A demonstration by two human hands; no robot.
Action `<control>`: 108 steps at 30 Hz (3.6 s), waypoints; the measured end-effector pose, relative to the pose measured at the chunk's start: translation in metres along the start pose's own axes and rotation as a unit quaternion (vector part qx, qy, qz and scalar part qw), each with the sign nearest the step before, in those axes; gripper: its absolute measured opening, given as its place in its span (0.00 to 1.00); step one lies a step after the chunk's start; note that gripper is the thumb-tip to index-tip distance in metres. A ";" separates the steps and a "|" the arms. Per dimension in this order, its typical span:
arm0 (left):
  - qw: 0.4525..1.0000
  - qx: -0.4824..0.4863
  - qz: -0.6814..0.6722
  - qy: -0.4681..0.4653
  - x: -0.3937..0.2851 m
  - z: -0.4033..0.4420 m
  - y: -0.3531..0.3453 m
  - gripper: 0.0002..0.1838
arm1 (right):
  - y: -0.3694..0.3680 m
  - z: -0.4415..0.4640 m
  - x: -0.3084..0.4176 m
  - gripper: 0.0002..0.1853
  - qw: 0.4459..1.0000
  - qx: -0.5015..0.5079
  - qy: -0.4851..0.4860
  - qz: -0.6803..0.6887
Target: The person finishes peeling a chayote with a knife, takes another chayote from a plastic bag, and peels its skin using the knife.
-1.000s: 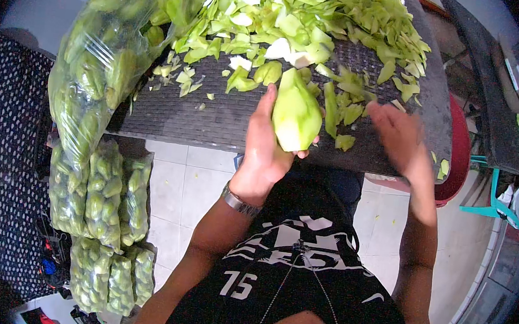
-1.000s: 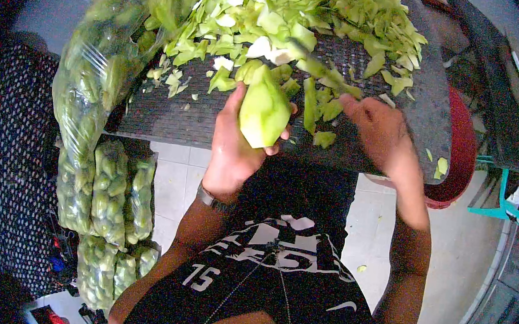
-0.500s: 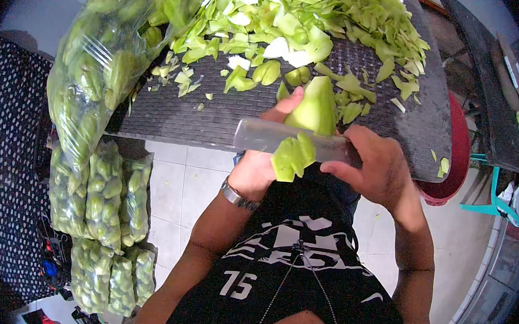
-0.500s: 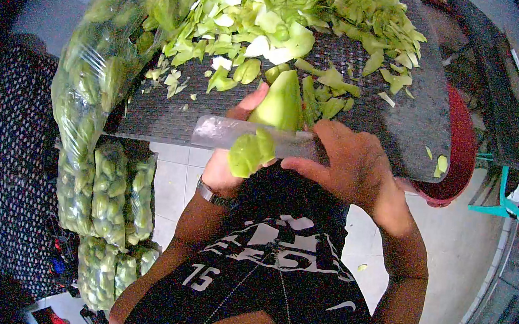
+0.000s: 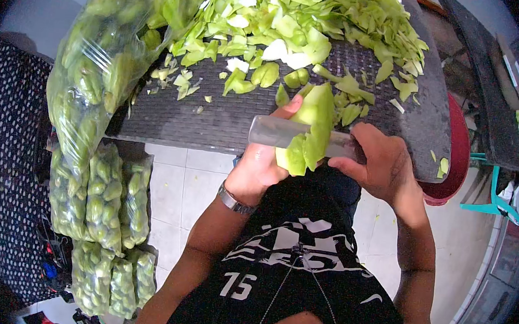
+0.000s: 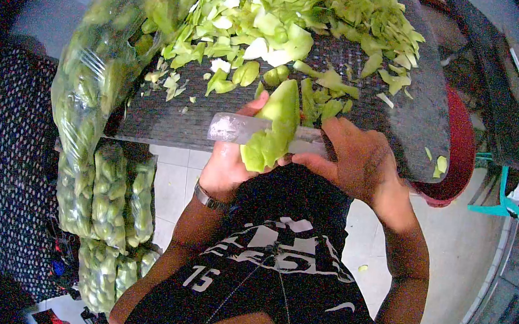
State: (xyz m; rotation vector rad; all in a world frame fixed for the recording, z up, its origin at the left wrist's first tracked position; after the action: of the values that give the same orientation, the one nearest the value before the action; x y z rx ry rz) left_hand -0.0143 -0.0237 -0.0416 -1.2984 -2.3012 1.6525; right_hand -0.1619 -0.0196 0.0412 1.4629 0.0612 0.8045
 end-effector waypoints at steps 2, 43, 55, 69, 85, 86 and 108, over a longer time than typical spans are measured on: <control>1.000 0.004 0.019 0.005 0.002 -0.002 0.001 0.30 | 0.001 0.001 0.003 0.31 1.000 -0.007 0.008 -0.007; 0.996 0.085 0.023 -0.023 -0.013 0.001 -0.003 0.30 | 0.001 0.014 -0.047 0.26 0.971 -0.011 -0.162 0.174; 0.989 0.097 0.105 -0.026 -0.006 -0.003 0.013 0.34 | 0.006 0.018 -0.058 0.28 0.994 -0.056 -0.091 0.036; 0.984 -0.076 -0.034 -0.158 -0.024 -0.001 0.012 0.26 | 0.000 -0.001 -0.008 0.28 0.981 0.032 -0.135 0.134; 0.991 0.074 0.104 -0.046 -0.003 -0.006 0.003 0.32 | 0.015 0.004 -0.017 0.29 0.997 -0.044 -0.038 0.047; 0.989 0.066 0.126 -0.035 -0.001 -0.009 0.000 0.32 | 0.018 0.006 -0.023 0.29 0.997 -0.051 -0.042 0.051; 0.931 0.126 0.171 -0.296 -0.020 -0.028 -0.030 0.31 | -0.009 -0.009 0.027 0.32 0.999 -0.030 0.019 0.040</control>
State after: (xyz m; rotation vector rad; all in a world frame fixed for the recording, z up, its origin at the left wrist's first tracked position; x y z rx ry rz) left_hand -0.0066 -0.0168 0.0030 -1.3350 -2.0764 2.6715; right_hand -0.1427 0.0031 0.0430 1.4001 0.0074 0.8924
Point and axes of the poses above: each hand's wrist, its own z-axis towards the middle knuckle, its own y-axis out of the back of the hand, x = y × z, the point moved 8 cm from there along z, towards the middle knuckle
